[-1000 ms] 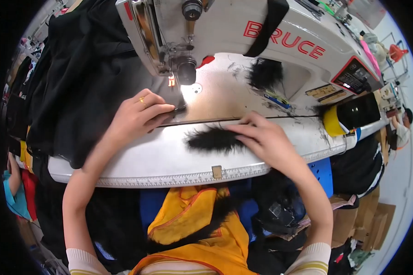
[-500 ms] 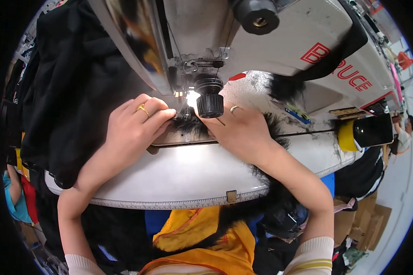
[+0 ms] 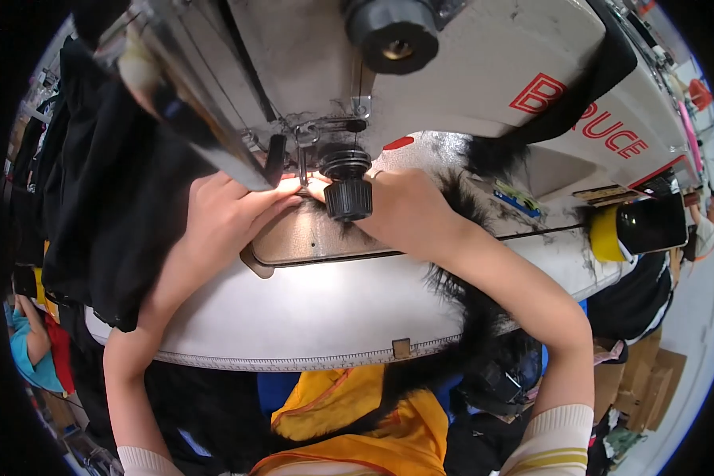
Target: Sewing a black fur trim onto a piece of black clothing using an industrial sewing machine.
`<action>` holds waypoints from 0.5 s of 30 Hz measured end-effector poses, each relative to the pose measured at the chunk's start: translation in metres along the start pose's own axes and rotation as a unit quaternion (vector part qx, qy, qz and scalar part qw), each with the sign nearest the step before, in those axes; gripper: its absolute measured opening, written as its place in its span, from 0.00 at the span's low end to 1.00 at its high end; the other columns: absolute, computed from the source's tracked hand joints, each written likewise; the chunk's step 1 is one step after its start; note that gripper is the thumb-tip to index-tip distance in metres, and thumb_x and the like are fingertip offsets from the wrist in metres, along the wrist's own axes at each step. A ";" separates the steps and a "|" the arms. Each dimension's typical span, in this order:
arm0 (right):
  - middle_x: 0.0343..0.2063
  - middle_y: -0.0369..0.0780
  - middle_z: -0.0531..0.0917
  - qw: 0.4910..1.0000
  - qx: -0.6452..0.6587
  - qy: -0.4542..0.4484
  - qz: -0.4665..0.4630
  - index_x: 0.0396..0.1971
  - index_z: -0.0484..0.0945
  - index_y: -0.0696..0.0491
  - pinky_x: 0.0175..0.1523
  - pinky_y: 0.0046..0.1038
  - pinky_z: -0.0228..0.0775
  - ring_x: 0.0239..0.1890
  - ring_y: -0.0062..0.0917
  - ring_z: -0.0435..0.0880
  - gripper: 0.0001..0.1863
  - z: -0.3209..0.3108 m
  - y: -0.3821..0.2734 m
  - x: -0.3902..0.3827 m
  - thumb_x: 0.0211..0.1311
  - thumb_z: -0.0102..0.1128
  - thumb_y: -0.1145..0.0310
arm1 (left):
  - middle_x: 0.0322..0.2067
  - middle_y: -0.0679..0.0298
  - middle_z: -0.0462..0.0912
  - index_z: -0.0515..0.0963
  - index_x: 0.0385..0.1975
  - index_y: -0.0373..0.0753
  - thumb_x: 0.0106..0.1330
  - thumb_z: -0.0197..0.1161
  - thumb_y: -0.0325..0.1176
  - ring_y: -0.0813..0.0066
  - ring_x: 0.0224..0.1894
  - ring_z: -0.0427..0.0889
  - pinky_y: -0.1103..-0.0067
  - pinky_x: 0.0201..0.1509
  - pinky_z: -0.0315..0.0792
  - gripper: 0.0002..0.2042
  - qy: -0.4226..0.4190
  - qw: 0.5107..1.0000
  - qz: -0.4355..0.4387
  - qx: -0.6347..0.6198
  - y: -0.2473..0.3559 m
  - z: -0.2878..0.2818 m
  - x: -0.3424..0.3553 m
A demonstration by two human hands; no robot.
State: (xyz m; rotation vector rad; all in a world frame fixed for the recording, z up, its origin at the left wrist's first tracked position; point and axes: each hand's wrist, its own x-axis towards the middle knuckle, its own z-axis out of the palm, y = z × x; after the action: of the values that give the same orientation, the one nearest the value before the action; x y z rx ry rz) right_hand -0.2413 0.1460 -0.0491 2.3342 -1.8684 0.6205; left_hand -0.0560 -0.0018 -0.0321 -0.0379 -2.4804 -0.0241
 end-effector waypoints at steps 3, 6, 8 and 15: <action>0.19 0.36 0.72 1.000 -0.004 0.024 -0.004 0.20 0.73 0.53 0.26 0.28 0.69 0.22 0.27 0.76 0.08 0.020 0.023 -0.020 0.38 0.62 0.68 | 0.30 0.73 0.78 0.81 0.33 0.43 0.49 0.64 0.33 0.79 0.34 0.77 0.83 0.27 0.74 0.10 -0.030 0.998 0.029 0.038 -0.002 0.006 0.003; 0.18 0.37 0.72 0.999 0.001 0.036 0.000 0.18 0.72 0.53 0.25 0.29 0.69 0.22 0.28 0.76 0.07 0.024 0.020 -0.014 0.39 0.62 0.70 | 0.29 0.72 0.78 0.81 0.32 0.43 0.50 0.64 0.33 0.78 0.34 0.77 0.83 0.27 0.74 0.09 -0.010 0.999 0.013 0.031 -0.007 0.005 -0.006; 0.17 0.37 0.72 0.999 0.010 0.053 0.008 0.16 0.71 0.54 0.25 0.30 0.68 0.22 0.28 0.76 0.07 0.025 0.021 -0.015 0.40 0.61 0.71 | 0.28 0.71 0.78 0.81 0.31 0.43 0.50 0.64 0.34 0.78 0.33 0.77 0.83 0.27 0.74 0.09 0.009 1.000 0.010 0.024 -0.007 0.006 -0.004; 0.14 0.39 0.74 0.988 -0.123 0.095 -0.011 0.12 0.72 0.54 0.26 0.33 0.68 0.22 0.32 0.76 0.08 0.022 0.023 -0.009 0.44 0.59 0.71 | 0.18 0.72 0.71 0.81 0.30 0.43 0.46 0.62 0.31 0.77 0.30 0.75 0.83 0.32 0.73 0.10 -0.021 0.994 0.065 0.091 -0.010 0.010 -0.002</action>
State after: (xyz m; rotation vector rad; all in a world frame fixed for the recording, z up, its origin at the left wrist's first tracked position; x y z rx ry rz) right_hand -0.2592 0.1411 -0.0766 2.0612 -1.7241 0.5515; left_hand -0.0610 -0.0112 -0.0418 -0.1227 -2.5073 0.2596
